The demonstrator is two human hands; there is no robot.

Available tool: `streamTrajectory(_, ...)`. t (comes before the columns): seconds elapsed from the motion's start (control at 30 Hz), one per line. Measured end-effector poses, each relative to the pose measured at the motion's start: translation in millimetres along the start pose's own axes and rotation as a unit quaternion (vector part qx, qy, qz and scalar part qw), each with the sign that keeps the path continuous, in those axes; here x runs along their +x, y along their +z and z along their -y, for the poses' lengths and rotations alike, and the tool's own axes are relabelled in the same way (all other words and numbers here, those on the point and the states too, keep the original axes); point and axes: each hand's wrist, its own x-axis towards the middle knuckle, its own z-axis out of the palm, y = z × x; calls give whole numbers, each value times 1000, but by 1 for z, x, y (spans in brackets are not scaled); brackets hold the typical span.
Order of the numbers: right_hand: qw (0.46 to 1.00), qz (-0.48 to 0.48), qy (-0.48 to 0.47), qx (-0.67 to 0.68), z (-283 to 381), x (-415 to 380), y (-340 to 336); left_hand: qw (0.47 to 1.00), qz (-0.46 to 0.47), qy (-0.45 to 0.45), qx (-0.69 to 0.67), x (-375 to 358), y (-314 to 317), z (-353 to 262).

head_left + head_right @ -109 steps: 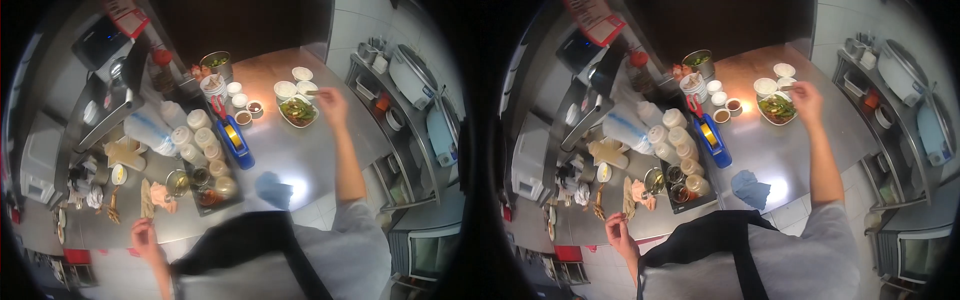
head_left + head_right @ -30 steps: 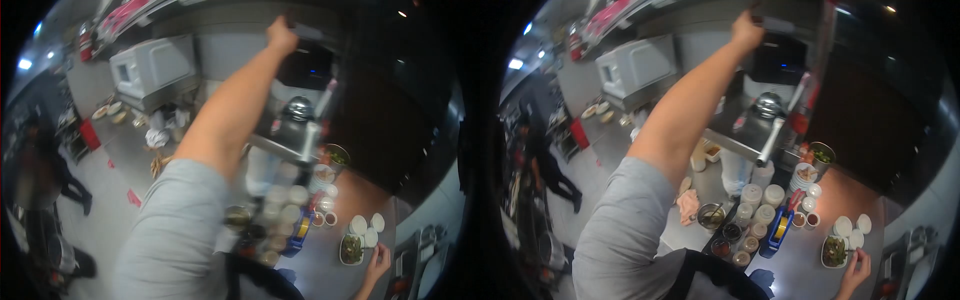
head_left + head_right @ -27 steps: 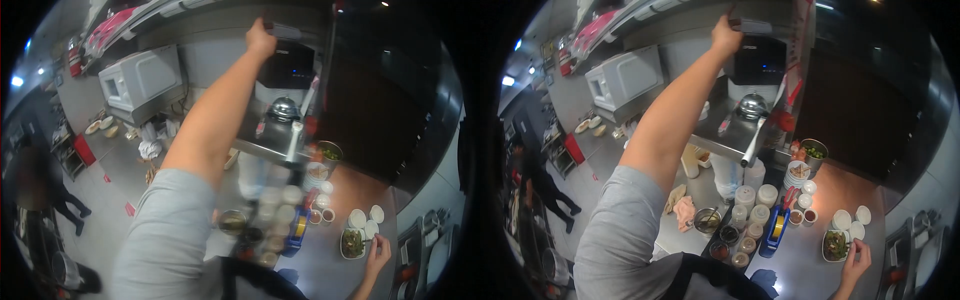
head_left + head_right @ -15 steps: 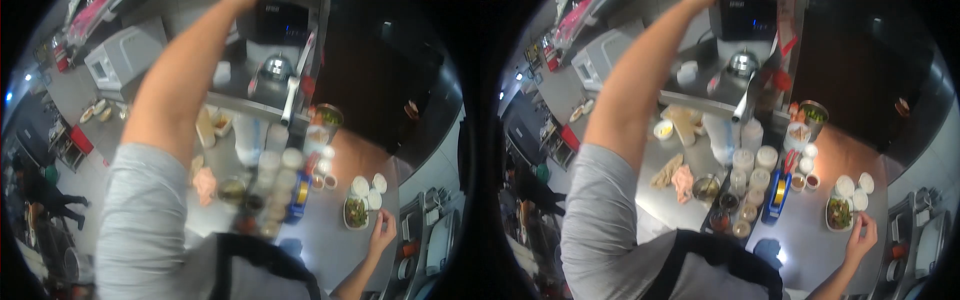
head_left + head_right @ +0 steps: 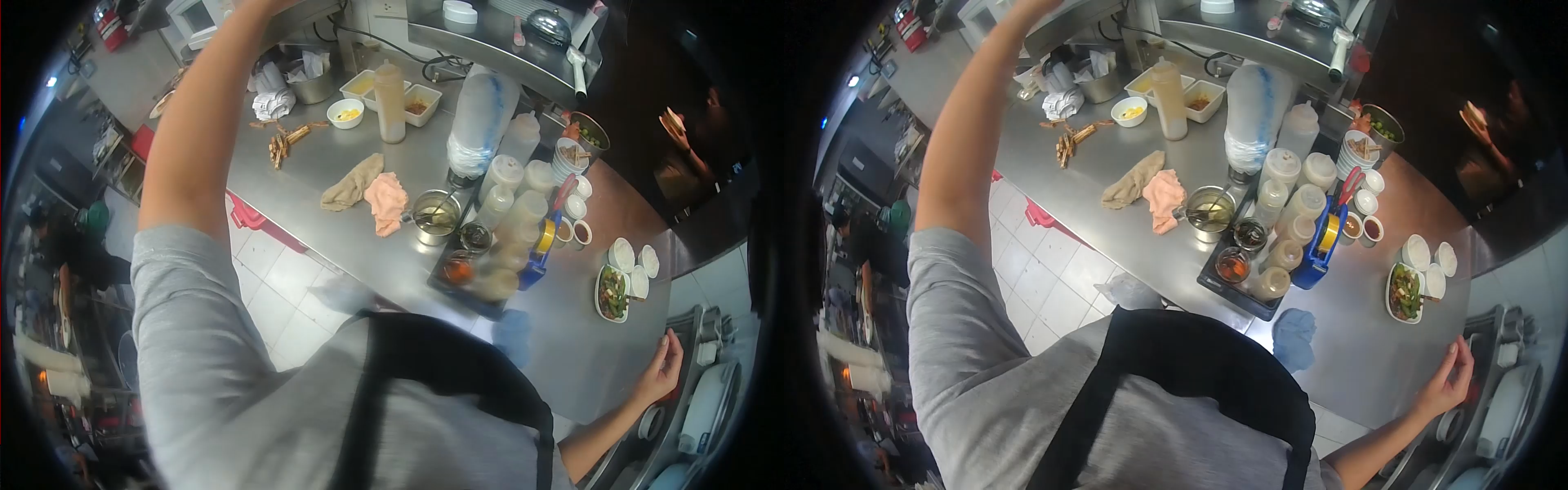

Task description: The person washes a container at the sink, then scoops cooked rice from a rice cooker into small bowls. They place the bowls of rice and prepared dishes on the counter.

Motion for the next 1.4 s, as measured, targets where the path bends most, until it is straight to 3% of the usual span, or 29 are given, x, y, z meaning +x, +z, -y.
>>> streamTrajectory(0.03, 1000, 8, -13, -3, 4, -4, 0, 998, 15, -42, -32, -23, -1, 6)
streamTrajectory(0.07, 1000, 9, -22, -17, 6, -7, -2, 982, 88, -162, -42, -39, 1, 8)
streamTrajectory(0.1, 999, 1, -26, -37, 9, -9, -8, 991, 100, -90, 4, -55, 23, 44)
streamTrajectory(0.13, 998, -6, -33, -51, 19, -12, -10, 990, 94, -70, -73, -75, 39, 50)
streamTrajectory(0.2, 996, -20, -22, -88, 56, -23, -6, 961, 102, -51, -251, -107, 56, 13)
streamTrajectory(0.23, 994, -20, -6, -107, 75, -30, -4, 916, 160, -63, -364, -116, 55, -15)
streamTrajectory(0.3, 993, 7, 53, -104, 99, -46, 0, 865, 201, 44, -459, -124, 56, -73)
streamTrajectory(0.37, 994, 29, 27, -105, 115, -65, 4, 814, 295, 192, -462, -118, 45, -131)
streamTrajectory(0.43, 991, 63, 27, -113, 126, -86, -5, 741, 352, 286, -495, -113, 50, -185)
streamTrajectory(0.5, 988, 77, 62, -116, 133, -107, -15, 717, 356, 357, -480, -109, 56, -242)
streamTrajectory(0.57, 979, 72, 112, -153, 128, -130, -41, 703, 298, 436, -477, -101, 60, -298)
streamTrajectory(0.7, 951, 28, 229, -204, 99, -191, -108, 734, 214, 473, -437, -68, 88, -386)
streamTrajectory(0.83, 914, 39, 323, -243, 38, -254, -182, 851, 165, 359, -345, -37, 117, -454)
streamTrajectory(0.9, 893, 50, 382, -233, 8, -282, -211, 899, 200, 266, -284, -27, 145, -480)
streamTrajectory(1.03, 867, 89, 442, -214, -33, -302, -256, 951, 193, 166, -175, -24, 256, -493)
streamTrajectory(1.13, 856, 115, 455, -217, -74, -316, -280, 958, 257, 92, -90, -46, 301, -493)
streamTrajectory(1.23, 844, 133, 479, -201, -139, -369, -308, 976, 206, 19, -68, -73, 359, -493)
streamTrajectory(1.33, 793, 233, 505, -249, -153, -393, -333, 925, 380, 17, -15, -74, 382, -505)
streamTrajectory(1.37, 788, 261, 491, -264, -160, -401, -341, 932, 361, 13, -27, -73, 403, -507)
streamTrajectory(1.4, 739, 229, 576, -265, -157, -400, -344, 938, 346, 6, -40, -79, 429, -501)
